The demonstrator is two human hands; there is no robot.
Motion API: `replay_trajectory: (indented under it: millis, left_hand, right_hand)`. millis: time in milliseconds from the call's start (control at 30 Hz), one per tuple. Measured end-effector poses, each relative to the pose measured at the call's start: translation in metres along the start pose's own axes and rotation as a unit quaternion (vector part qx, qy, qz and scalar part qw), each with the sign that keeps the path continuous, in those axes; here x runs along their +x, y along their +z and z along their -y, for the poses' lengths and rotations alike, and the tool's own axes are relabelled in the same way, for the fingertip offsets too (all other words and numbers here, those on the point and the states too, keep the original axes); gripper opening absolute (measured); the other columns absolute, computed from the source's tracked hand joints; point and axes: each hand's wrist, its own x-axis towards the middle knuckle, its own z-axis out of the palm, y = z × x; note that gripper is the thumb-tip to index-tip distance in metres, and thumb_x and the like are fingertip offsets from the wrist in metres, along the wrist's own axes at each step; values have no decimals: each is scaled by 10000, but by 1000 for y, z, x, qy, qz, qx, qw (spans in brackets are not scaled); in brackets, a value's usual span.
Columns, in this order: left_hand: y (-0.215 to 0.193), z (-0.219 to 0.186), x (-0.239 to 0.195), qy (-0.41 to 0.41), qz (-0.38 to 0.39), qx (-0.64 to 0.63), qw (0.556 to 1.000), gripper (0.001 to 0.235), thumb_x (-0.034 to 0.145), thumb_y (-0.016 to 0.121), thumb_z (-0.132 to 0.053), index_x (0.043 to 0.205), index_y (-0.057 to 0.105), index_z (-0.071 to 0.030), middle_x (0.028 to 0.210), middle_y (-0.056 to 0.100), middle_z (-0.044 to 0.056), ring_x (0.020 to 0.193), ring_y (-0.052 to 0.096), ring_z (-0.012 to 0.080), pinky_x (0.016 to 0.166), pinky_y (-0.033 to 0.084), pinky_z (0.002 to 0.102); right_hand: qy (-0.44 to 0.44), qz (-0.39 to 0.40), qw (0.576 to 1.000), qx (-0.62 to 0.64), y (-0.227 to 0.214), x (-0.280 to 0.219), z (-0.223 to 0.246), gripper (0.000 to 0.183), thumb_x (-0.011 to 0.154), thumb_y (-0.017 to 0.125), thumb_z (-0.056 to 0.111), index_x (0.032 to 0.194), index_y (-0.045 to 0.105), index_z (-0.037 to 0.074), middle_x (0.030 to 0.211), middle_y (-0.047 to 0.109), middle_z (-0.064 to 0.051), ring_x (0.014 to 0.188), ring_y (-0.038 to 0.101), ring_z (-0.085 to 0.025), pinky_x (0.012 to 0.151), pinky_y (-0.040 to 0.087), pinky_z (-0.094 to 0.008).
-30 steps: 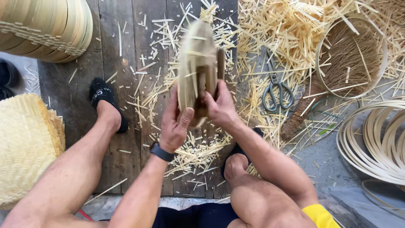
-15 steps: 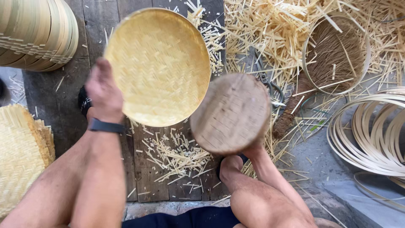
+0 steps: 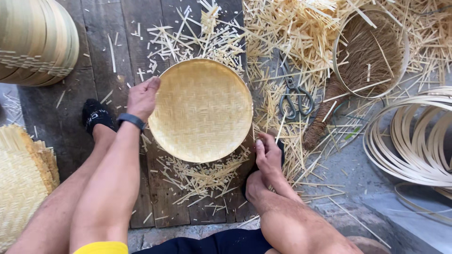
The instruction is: The person sits on the floor and repeatedly places a woven bamboo mat over a circular bamboo frame, then uses shears to trim the excess matting flush with the frame edge. After each trim, the finished tray is stacked with others nearby.
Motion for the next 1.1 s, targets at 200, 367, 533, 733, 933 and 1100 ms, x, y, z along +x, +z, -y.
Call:
replay_trajectory:
  millis: [200, 367, 533, 733, 933, 1100]
  left_hand:
    - [145, -52, -69, 291, 8, 246, 924, 455, 1013, 485, -499, 1083, 654, -82, 1183, 682, 134, 1204, 593, 292, 1139, 430, 492]
    - [239, -63, -127, 271, 9, 373, 887, 743, 984, 510, -501, 1454, 450, 72, 1536, 424, 303, 1462, 323, 424, 1179, 271, 537]
    - [187, -11, -142, 331, 96, 400, 849, 547, 968, 546, -232, 1445, 501, 31, 1531, 498, 239, 1451, 451, 353, 1223, 329, 477]
    - [-13, 0, -65, 534, 125, 455, 702, 268, 836, 650, -17, 1102, 678, -2, 1087, 706, 127, 1026, 648, 256, 917, 537, 374]
    - [-210, -84, 15, 403, -48, 694, 595, 241, 841, 580, 25, 1006, 694, -107, 854, 685, 75, 811, 681, 232, 685, 579, 339]
    - [-303, -84, 39, 261, -236, 570, 743, 343, 878, 647, 47, 1153, 756, -126, 973, 749, 148, 935, 715, 336, 822, 577, 437]
  right_hand:
    - [-241, -126, 922, -276, 0, -6, -5, 102, 916, 683, 157, 982, 691, 80, 840, 668, -88, 736, 661, -271, 667, 530, -401]
    - [-175, -148, 931, -283, 3, 0, -4, 121, 916, 713, 203, 887, 715, 85, 781, 638, -102, 684, 632, -286, 609, 501, -418]
    - [-167, -158, 940, -250, 4, -5, -6, 161, 947, 699, 235, 907, 726, 81, 784, 656, -94, 672, 642, -261, 618, 508, -400]
    - [-161, -161, 945, -235, 7, -3, -21, 145, 943, 691, 234, 947, 753, 103, 817, 694, -82, 689, 666, -243, 651, 530, -375]
    - [-155, -171, 941, -249, 8, -2, -26, 152, 941, 696, 248, 952, 757, 109, 804, 689, -74, 665, 658, -231, 642, 526, -371]
    - [-138, -161, 941, -265, 9, 1, -29, 153, 948, 691, 252, 941, 753, 112, 785, 667, -62, 636, 636, -218, 621, 512, -367]
